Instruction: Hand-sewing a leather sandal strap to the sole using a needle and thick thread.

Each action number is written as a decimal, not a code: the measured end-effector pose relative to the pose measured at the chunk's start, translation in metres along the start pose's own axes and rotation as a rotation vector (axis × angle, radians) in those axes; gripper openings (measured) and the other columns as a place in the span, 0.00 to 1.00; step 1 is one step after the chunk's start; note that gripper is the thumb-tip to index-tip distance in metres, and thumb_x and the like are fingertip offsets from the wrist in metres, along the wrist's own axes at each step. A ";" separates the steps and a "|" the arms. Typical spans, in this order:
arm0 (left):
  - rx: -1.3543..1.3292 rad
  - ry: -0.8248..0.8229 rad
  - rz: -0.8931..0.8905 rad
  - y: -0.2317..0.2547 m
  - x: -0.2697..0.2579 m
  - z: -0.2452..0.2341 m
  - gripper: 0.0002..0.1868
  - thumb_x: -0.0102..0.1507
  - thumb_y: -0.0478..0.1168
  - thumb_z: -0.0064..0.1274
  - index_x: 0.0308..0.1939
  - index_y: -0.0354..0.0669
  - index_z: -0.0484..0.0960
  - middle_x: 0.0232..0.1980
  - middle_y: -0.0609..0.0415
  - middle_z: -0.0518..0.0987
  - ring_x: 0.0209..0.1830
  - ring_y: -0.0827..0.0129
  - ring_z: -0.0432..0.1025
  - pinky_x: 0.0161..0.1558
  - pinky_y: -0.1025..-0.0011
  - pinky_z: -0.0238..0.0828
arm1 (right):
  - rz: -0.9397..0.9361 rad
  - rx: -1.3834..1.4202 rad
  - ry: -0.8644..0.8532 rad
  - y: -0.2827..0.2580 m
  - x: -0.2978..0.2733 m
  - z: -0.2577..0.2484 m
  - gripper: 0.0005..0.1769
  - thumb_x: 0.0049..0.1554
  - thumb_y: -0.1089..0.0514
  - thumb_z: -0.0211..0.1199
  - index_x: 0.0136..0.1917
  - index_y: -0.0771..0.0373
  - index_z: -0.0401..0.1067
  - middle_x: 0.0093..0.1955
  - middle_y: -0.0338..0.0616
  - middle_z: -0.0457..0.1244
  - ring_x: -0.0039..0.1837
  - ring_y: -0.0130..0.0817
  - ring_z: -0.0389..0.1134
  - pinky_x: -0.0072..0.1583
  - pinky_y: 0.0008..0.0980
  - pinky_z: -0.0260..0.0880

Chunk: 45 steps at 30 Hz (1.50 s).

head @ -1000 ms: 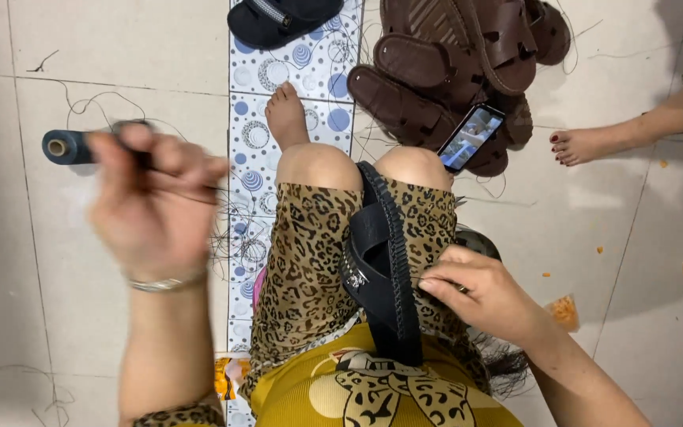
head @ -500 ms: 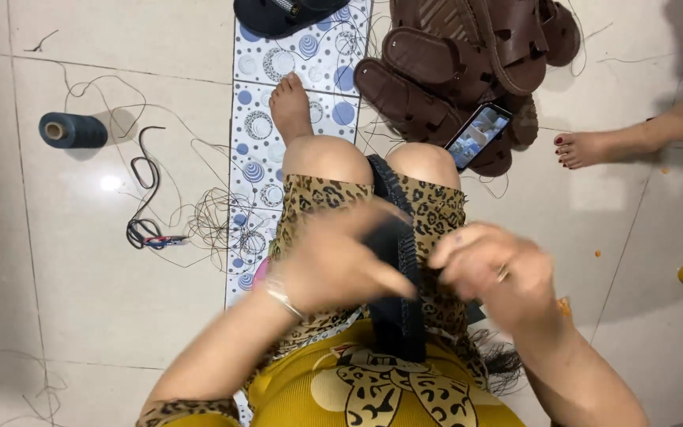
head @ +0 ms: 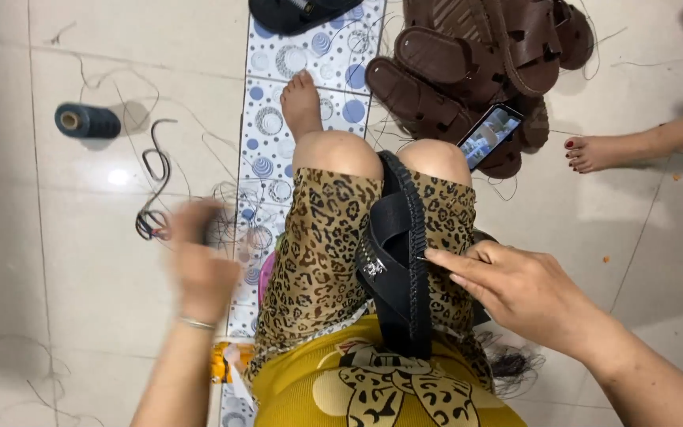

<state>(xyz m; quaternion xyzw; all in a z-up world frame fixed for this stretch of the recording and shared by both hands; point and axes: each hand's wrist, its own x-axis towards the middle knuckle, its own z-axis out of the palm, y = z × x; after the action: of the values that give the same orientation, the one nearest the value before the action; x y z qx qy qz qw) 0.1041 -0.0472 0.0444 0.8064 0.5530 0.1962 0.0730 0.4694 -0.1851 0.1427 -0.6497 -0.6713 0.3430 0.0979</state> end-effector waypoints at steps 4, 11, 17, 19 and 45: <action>-0.525 -0.300 0.537 0.116 -0.006 -0.003 0.20 0.54 0.50 0.60 0.45 0.41 0.81 0.48 0.52 0.77 0.48 0.62 0.68 0.57 0.65 0.62 | -0.036 -0.139 -0.056 0.003 0.008 0.000 0.27 0.52 0.59 0.64 0.64 0.38 0.76 0.30 0.31 0.60 0.26 0.27 0.59 0.29 0.31 0.64; -0.638 -0.323 0.798 0.133 -0.032 0.025 0.30 0.54 0.37 0.51 0.57 0.18 0.74 0.60 0.32 0.75 0.62 0.44 0.69 0.68 0.58 0.64 | -0.149 -0.594 -0.100 -0.017 0.009 -0.012 0.38 0.39 0.64 0.63 0.65 0.48 0.74 0.39 0.49 0.67 0.22 0.28 0.66 0.25 0.26 0.64; -0.829 -0.328 0.577 0.129 -0.055 0.049 0.25 0.53 0.30 0.52 0.54 0.22 0.78 0.60 0.38 0.79 0.61 0.51 0.73 0.68 0.59 0.66 | -0.151 -0.518 -0.152 -0.026 0.029 -0.010 0.30 0.46 0.60 0.59 0.64 0.60 0.66 0.35 0.47 0.65 0.24 0.40 0.68 0.27 0.36 0.68; -0.844 -0.310 0.594 0.130 -0.049 0.044 0.22 0.55 0.30 0.53 0.53 0.23 0.80 0.58 0.38 0.79 0.59 0.50 0.74 0.66 0.57 0.68 | -0.106 -0.416 -0.150 -0.022 0.036 0.002 0.19 0.54 0.57 0.57 0.59 0.59 0.64 0.35 0.47 0.66 0.25 0.42 0.69 0.29 0.40 0.69; -1.139 -0.624 0.087 0.177 0.013 -0.006 0.03 0.62 0.30 0.57 0.34 0.34 0.83 0.31 0.49 0.81 0.28 0.63 0.79 0.28 0.72 0.76 | -0.008 0.016 0.082 0.040 -0.023 0.045 0.20 0.61 0.53 0.54 0.65 0.59 0.63 0.38 0.56 0.73 0.38 0.49 0.78 0.43 0.49 0.80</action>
<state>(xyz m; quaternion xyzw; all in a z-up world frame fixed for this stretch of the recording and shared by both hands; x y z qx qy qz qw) 0.2589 -0.1027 0.1128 0.6824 0.2819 0.2178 0.6382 0.4785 -0.2245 0.0928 -0.6596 -0.6667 0.3209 0.1318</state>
